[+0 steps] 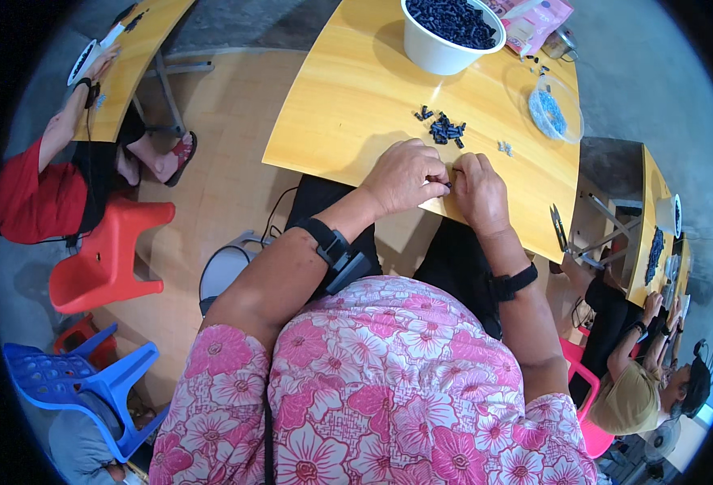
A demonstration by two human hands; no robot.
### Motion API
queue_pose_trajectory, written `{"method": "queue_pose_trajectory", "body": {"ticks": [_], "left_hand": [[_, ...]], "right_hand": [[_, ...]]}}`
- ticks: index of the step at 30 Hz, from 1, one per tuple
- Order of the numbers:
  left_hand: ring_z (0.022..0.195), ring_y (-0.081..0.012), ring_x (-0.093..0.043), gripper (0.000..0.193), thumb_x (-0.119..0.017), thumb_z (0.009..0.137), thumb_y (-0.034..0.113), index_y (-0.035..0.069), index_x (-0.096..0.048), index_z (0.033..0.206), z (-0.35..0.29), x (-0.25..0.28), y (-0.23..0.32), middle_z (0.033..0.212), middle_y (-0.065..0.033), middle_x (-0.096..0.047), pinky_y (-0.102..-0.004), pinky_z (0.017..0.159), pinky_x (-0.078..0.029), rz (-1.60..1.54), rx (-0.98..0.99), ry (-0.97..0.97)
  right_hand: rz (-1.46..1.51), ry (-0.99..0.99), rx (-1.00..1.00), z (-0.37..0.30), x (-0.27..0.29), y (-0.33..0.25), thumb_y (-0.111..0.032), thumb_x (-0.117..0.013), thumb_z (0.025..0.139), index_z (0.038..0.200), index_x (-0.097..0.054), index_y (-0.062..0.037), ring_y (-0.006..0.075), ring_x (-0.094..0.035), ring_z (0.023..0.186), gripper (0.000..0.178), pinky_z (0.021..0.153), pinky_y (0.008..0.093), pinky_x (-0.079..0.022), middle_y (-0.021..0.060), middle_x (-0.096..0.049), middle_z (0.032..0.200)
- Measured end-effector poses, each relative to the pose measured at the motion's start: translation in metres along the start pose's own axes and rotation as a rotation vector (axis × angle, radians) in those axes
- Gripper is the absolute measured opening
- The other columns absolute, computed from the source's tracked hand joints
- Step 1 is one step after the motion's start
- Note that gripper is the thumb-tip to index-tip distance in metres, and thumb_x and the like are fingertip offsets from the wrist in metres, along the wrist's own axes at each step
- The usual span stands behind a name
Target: Manually assembling small black plastic components by hand at a workstation.
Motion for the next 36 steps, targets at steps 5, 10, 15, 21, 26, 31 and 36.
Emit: {"method": "queue_pose_trajectory", "body": {"ticks": [5,10,15,21,26,31,36], "left_hand": [[0.079,-0.0261,-0.059,0.015,-0.073,0.072,0.024,0.010,-0.069,0.071,0.001,-0.001,0.001,0.075,-0.0037,-0.063,-0.0401,0.076,-0.048,-0.008,-0.012,-0.014],[0.077,-0.0255,-0.059,0.009,-0.070,0.070,0.019,0.011,-0.068,0.070,-0.004,0.000,-0.001,0.075,-0.0031,-0.065,-0.0383,0.073,-0.048,-0.063,0.006,0.031],[0.079,-0.0258,-0.059,0.011,-0.071,0.071,0.022,0.011,-0.070,0.071,-0.004,0.001,0.000,0.075,-0.0038,-0.065,-0.0390,0.075,-0.048,-0.027,0.028,-0.012],[0.080,-0.0259,-0.059,0.012,-0.070,0.072,0.024,0.012,-0.070,0.072,-0.004,0.002,0.002,0.075,-0.0041,-0.063,-0.0394,0.075,-0.048,-0.010,0.022,0.016],[0.081,-0.0253,-0.060,0.014,-0.070,0.073,0.026,0.012,-0.071,0.073,-0.004,0.003,0.003,0.076,-0.0037,-0.063,-0.0398,0.077,-0.048,0.008,0.032,0.000],[0.080,-0.0288,-0.059,0.013,-0.070,0.073,0.024,0.011,-0.068,0.074,-0.003,0.003,0.002,0.075,-0.0065,-0.062,-0.0408,0.075,-0.047,-0.039,0.005,0.018],[0.080,-0.0288,-0.058,0.013,-0.070,0.073,0.024,0.011,-0.068,0.074,-0.004,0.004,0.001,0.076,-0.0064,-0.062,-0.0408,0.076,-0.047,-0.043,0.004,0.020]], "right_hand": [[0.121,0.043,0.027,-0.004,0.002,0.001,-0.010,-0.066,0.078,0.100,-0.060,-0.0072,0.0393,-0.062,0.074,0.023,0.066,0.0462,-0.054,0.0176,-0.057,0.088],[0.442,0.126,-0.083,-0.014,0.004,0.017,-0.006,-0.065,0.081,0.103,-0.064,-0.0067,0.0279,-0.062,0.069,0.022,0.068,0.0356,-0.053,0.0123,-0.060,0.086],[1.067,0.009,-0.400,-0.019,-0.002,0.017,-0.005,-0.060,0.091,0.102,-0.066,-0.0008,0.0126,-0.059,0.070,0.013,0.069,0.0259,-0.051,0.0030,-0.062,0.080],[1.309,-0.147,-0.573,-0.020,0.003,0.008,-0.005,-0.057,0.093,0.107,-0.066,0.0034,0.0113,-0.058,0.071,0.018,0.070,0.0262,-0.052,0.0024,-0.061,0.077],[1.292,-0.172,-0.544,-0.021,0.000,0.009,-0.006,-0.058,0.094,0.108,-0.067,0.0040,0.0119,-0.058,0.070,0.019,0.069,0.0279,-0.053,0.0029,-0.061,0.076],[1.291,-0.168,-0.540,-0.022,0.000,0.010,-0.005,-0.058,0.094,0.108,-0.067,0.0041,0.0121,-0.058,0.071,0.019,0.071,0.0287,-0.055,0.0028,-0.061,0.075],[1.317,-0.164,-0.517,-0.023,-0.004,0.011,-0.004,-0.058,0.093,0.108,-0.067,0.0038,0.0121,-0.059,0.071,0.019,0.071,0.0294,-0.056,0.0029,-0.061,0.075]]}}
Point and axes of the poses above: each hand's wrist, its own z-axis towards the middle knuckle, its own x-axis out of the back of the hand, y = z × x, the point moved 3 cm from there along z, towards the middle knuckle
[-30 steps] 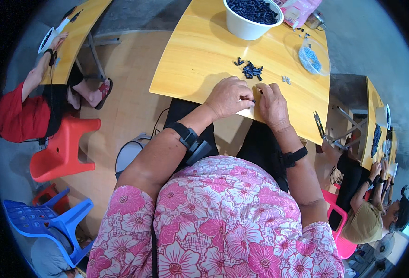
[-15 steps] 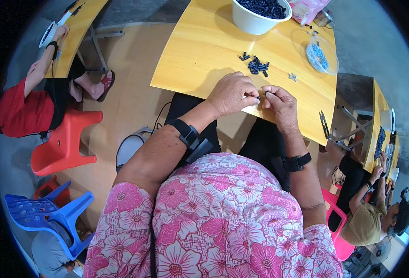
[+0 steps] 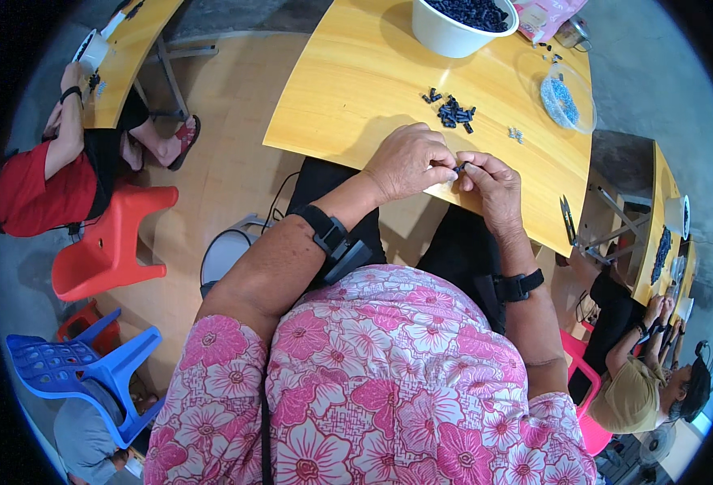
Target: Manually assembling small black plastic components by hand at a workstation.
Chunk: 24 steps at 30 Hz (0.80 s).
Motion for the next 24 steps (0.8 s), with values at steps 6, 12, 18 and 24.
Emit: {"method": "queue_pose_trajectory", "body": {"ticks": [6,12,18,24], "left_hand": [[0.082,-0.0285,-0.058,0.013,-0.070,0.073,0.024,0.011,-0.068,0.074,-0.0004,-0.0003,-0.0005,0.077,-0.0061,-0.062,-0.0412,0.076,-0.047,-0.011,0.006,-0.007],[0.081,-0.0285,-0.058,0.013,-0.070,0.073,0.024,0.011,-0.068,0.074,-0.0001,-0.0002,-0.0005,0.076,-0.0059,-0.061,-0.0414,0.075,-0.046,-0.016,0.011,-0.012],[0.080,-0.0286,-0.058,0.012,-0.070,0.073,0.023,0.011,-0.068,0.073,0.0004,-0.0001,-0.0008,0.075,-0.0061,-0.061,-0.0417,0.074,-0.046,-0.025,0.016,-0.019],[0.080,-0.0290,-0.058,0.012,-0.069,0.073,0.022,0.011,-0.067,0.073,0.0002,-0.0010,-0.0014,0.075,-0.0064,-0.060,-0.0416,0.075,-0.046,-0.023,0.010,-0.007]], "right_hand": [[-0.022,0.018,-0.002,0.0001,0.0000,0.0009,-0.003,-0.058,0.093,0.108,-0.068,0.0037,0.0125,-0.060,0.070,0.019,0.070,0.0294,-0.056,0.0032,-0.061,0.075],[-0.048,0.040,0.009,-0.0006,-0.0022,0.0005,-0.002,-0.058,0.093,0.108,-0.068,0.0038,0.0125,-0.060,0.069,0.018,0.070,0.0284,-0.055,0.0038,-0.063,0.075],[-0.053,0.045,0.034,-0.0014,-0.0025,0.0015,-0.001,-0.059,0.093,0.106,-0.068,0.0045,0.0122,-0.060,0.069,0.017,0.069,0.0270,-0.053,0.0039,-0.063,0.075],[-0.068,0.051,0.057,-0.0023,-0.0026,0.0038,0.000,-0.059,0.092,0.105,-0.068,0.0049,0.0109,-0.058,0.069,0.017,0.068,0.0247,-0.050,0.0037,-0.062,0.076]]}}
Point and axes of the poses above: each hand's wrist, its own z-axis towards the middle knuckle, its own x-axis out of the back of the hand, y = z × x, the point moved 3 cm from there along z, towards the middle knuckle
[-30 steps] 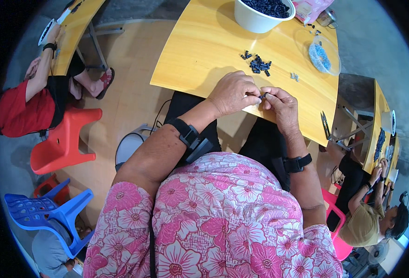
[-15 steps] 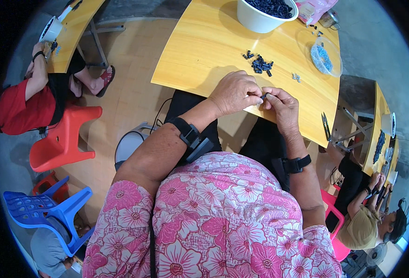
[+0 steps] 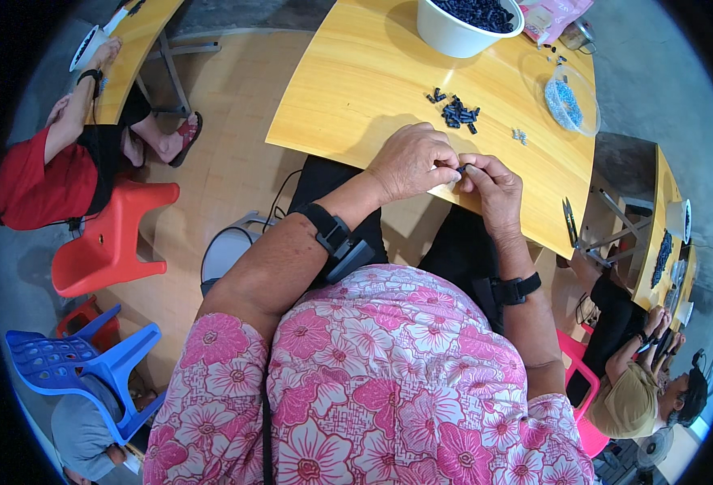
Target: Manually assembling small black plastic components by hand at a workstation.
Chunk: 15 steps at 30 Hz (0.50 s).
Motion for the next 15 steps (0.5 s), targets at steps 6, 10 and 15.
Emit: {"method": "queue_pose_trajectory", "body": {"ticks": [6,10,15], "left_hand": [[0.080,-0.0295,-0.057,0.012,-0.070,0.072,0.022,0.010,-0.066,0.072,0.0001,-0.0005,0.0007,0.074,-0.0068,-0.059,-0.0422,0.074,-0.046,0.012,0.002,-0.001],[0.079,-0.0301,-0.057,0.014,-0.070,0.072,0.022,0.010,-0.064,0.069,0.0009,-0.0019,0.0001,0.073,-0.0072,-0.058,-0.0428,0.073,-0.046,0.022,-0.001,0.009],[0.079,-0.0305,-0.057,0.014,-0.069,0.072,0.021,0.009,-0.064,0.069,0.0010,-0.0036,-0.0006,0.073,-0.0072,-0.059,-0.0429,0.073,-0.046,0.041,-0.002,0.021]], "right_hand": [[-0.075,0.050,0.054,-0.0014,-0.0017,0.0031,0.002,-0.060,0.090,0.101,-0.069,0.0058,0.0093,-0.057,0.069,0.014,0.068,0.0237,-0.049,0.0028,-0.061,0.082],[-0.210,0.096,0.147,-0.0045,-0.0063,-0.0011,0.004,-0.061,0.088,0.100,-0.071,0.0042,0.0097,-0.058,0.069,0.015,0.067,0.0229,-0.049,0.0043,-0.062,0.083],[-0.342,0.108,0.254,-0.0048,-0.0084,-0.0067,0.006,-0.061,0.086,0.100,-0.072,0.0012,0.0105,-0.059,0.069,0.018,0.065,0.0226,-0.049,0.0056,-0.062,0.082]]}}
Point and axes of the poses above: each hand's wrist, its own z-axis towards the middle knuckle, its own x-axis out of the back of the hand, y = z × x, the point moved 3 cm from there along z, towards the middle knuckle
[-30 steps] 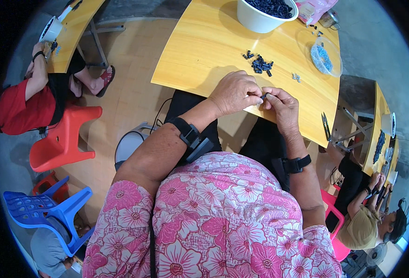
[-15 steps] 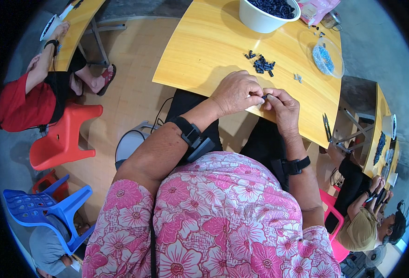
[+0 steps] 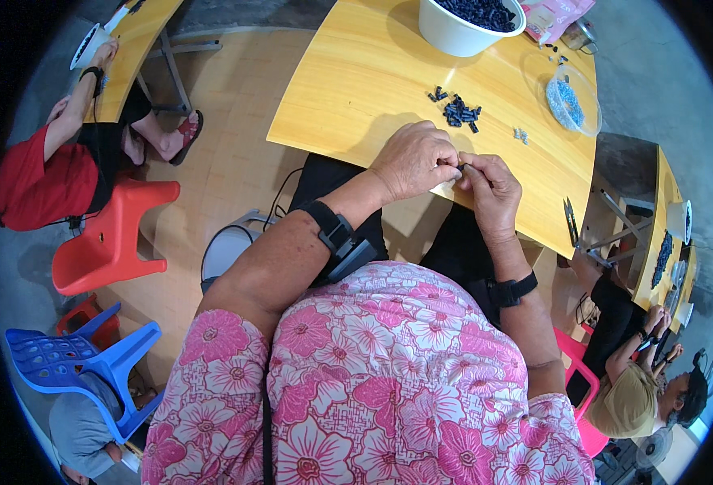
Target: Manually assembling small black plastic components by hand at a workstation.
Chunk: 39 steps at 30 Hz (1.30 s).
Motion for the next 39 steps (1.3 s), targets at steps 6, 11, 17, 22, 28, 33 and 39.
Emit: {"method": "queue_pose_trajectory", "body": {"ticks": [6,11,17,22,28,33,39], "left_hand": [[0.080,-0.0304,-0.057,0.013,-0.069,0.072,0.021,0.009,-0.065,0.069,0.000,0.000,-0.001,0.073,-0.0072,-0.060,-0.0433,0.073,-0.046,0.003,0.002,0.006],[0.080,-0.0305,-0.057,0.014,-0.069,0.072,0.022,0.009,-0.065,0.069,-0.001,-0.001,-0.002,0.074,-0.0073,-0.060,-0.0437,0.072,-0.046,0.028,-0.038,0.015],[0.081,-0.0307,-0.057,0.014,-0.070,0.072,0.023,0.010,-0.065,0.069,0.000,-0.002,-0.003,0.073,-0.0073,-0.059,-0.0438,0.073,-0.045,-0.030,-0.013,0.007],[0.082,-0.0305,-0.057,0.014,-0.068,0.074,0.023,0.011,-0.067,0.070,0.000,-0.001,0.000,0.075,-0.0070,-0.059,-0.0440,0.075,-0.045,0.034,0.009,-0.007],[0.081,-0.0305,-0.056,0.013,-0.069,0.074,0.025,0.011,-0.068,0.072,-0.002,0.000,-0.001,0.075,-0.0073,-0.059,-0.0437,0.075,-0.045,0.009,-0.003,0.000],[0.080,-0.0296,-0.056,0.014,-0.070,0.074,0.025,0.012,-0.068,0.071,-0.002,-0.001,-0.003,0.075,-0.0067,-0.059,-0.0426,0.074,-0.045,0.008,-0.020,0.002],[0.078,-0.0291,-0.055,0.016,-0.071,0.074,0.026,0.011,-0.066,0.069,-0.002,0.000,-0.001,0.073,-0.0061,-0.057,-0.0420,0.073,-0.045,0.040,-0.048,0.013]], "right_hand": [[-0.001,0.024,0.059,-0.002,-0.001,-0.002,0.007,-0.062,0.085,0.100,-0.072,0.0003,0.0109,-0.059,0.069,0.019,0.064,0.0233,-0.049,0.0056,-0.063,0.082],[-0.083,0.008,0.164,-0.004,-0.002,0.000,0.007,-0.060,0.086,0.100,-0.073,-0.0016,0.0132,-0.061,0.074,0.021,0.066,0.0252,-0.051,0.0063,-0.065,0.086],[0.036,-0.015,-0.017,-0.002,0.001,0.003,0.001,-0.062,0.089,0.101,-0.073,-0.0008,0.0132,-0.061,0.078,0.016,0.071,0.0258,-0.051,0.0066,-0.066,0.090],[0.164,-0.075,-0.125,0.003,0.007,0.010,-0.005,-0.062,0.092,0.100,-0.072,0.0034,0.0131,-0.062,0.078,0.015,0.072,0.0255,-0.051,0.0063,-0.066,0.090],[0.271,-0.150,-0.388,0.010,0.008,0.002,-0.006,-0.064,0.090,0.097,-0.070,0.0046,0.0131,-0.063,0.072,0.014,0.071,0.0259,-0.052,0.0064,-0.068,0.080],[0.281,-0.210,-0.428,0.014,0.009,0.002,-0.005,-0.065,0.089,0.095,-0.069,0.0033,0.0124,-0.063,0.071,0.011,0.070,0.0253,-0.052,0.0062,-0.068,0.078],[0.321,-0.320,-0.470,0.021,0.008,0.004,-0.003,-0.067,0.086,0.090,-0.064,0.0005,0.0112,-0.059,0.065,0.006,0.064,0.0246,-0.048,0.0055,-0.066,0.077]]}}
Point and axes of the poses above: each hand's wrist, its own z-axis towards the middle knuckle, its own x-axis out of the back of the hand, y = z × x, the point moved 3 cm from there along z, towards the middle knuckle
